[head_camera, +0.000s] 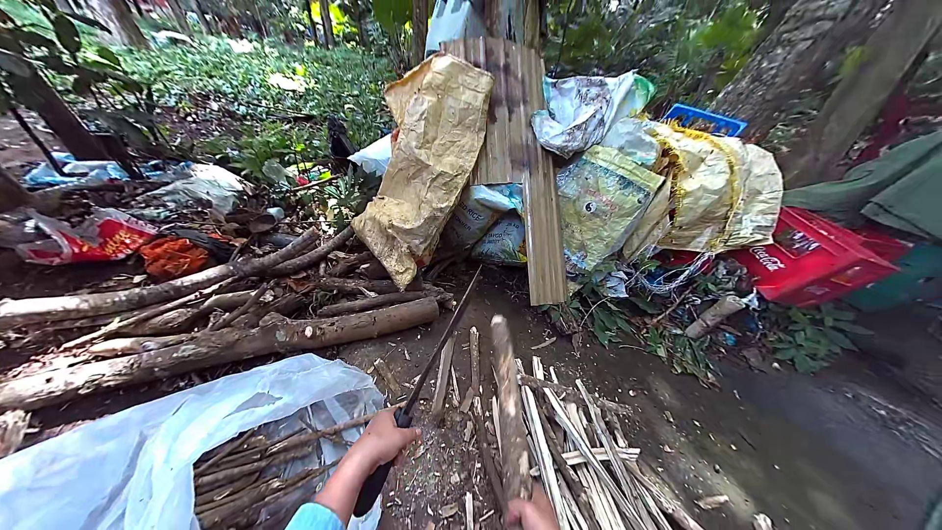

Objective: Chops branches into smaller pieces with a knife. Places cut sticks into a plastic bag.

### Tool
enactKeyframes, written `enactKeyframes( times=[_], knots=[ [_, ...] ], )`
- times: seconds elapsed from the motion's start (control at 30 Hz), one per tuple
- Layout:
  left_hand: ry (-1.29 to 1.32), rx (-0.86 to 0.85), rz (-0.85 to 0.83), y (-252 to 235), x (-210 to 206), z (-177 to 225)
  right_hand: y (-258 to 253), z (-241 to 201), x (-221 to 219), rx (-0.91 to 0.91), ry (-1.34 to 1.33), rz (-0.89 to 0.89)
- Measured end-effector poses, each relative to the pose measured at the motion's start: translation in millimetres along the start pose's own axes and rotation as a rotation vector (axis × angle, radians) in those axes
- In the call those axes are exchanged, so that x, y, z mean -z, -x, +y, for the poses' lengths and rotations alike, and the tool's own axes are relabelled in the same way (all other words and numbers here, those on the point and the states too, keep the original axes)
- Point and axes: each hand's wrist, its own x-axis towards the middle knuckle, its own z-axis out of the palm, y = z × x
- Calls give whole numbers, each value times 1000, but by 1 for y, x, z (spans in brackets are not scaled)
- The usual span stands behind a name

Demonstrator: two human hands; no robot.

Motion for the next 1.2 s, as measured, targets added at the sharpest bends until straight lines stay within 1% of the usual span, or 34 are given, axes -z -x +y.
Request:
enactKeyframes(
  times=[0.07,0.1,0.27,0.3,0.33,0.37,0.4,0.43,0.47,0.5,0.53,0.57,0.6,0.63,0.7,0.77,0.8,0.87,0.93,1.0,1.07,1.1,1.13,1.17,1.2],
  knots=[
    [11,5,3,1,1,-1,12,-34,14,267,-106,73],
    [15,4,5,1,2,-2,17,-58,22,403,-149,115],
    [7,9,9,0,2,-4,68,-211,54,1085,-288,377],
    [3,10,9,0,2,-3,72,-231,55,1203,-289,423],
    [2,8,9,1,1,-3,74,-243,53,1279,-261,456],
    [0,4,8,1,0,-3,75,-244,48,1296,-192,470],
    [-3,-2,9,2,0,-2,75,-233,40,1232,-72,458],
    [-7,-9,10,4,1,-2,72,-213,32,1081,103,403],
    [-19,-16,14,5,1,-3,65,-192,26,854,340,314],
    [-37,-19,21,6,1,-3,51,-174,21,586,633,214],
    [-61,-12,28,5,-1,-4,34,-159,15,366,905,124],
    [-85,6,34,4,-3,-5,21,-148,10,230,1085,55],
    [-97,12,42,2,-3,-6,12,-143,9,171,1104,-6],
    [-95,14,45,2,-3,-7,7,-140,10,153,1023,-77],
    [-76,23,37,3,-2,-10,11,-135,12,181,742,-187],
    [-64,29,30,3,1,-12,28,-141,17,246,476,-238],
    [-61,30,30,2,2,-13,40,-151,21,307,386,-232],
    [-59,35,33,1,3,-14,64,-186,33,521,298,-142],
    [-61,46,30,1,2,-15,83,-227,46,807,238,4],
    [-69,53,21,2,3,-13,87,-263,51,1057,111,143],
    [-79,55,20,4,3,-10,79,-283,42,1219,-24,234],
    [-82,53,20,5,2,-9,70,-278,33,1232,-16,276],
    [-80,51,18,5,2,-9,56,-262,24,1170,72,315],
    [-74,48,19,6,2,-9,41,-237,17,998,244,314],
    [-81,46,23,6,2,-11,22,-208,12,742,489,267]
  ],
)
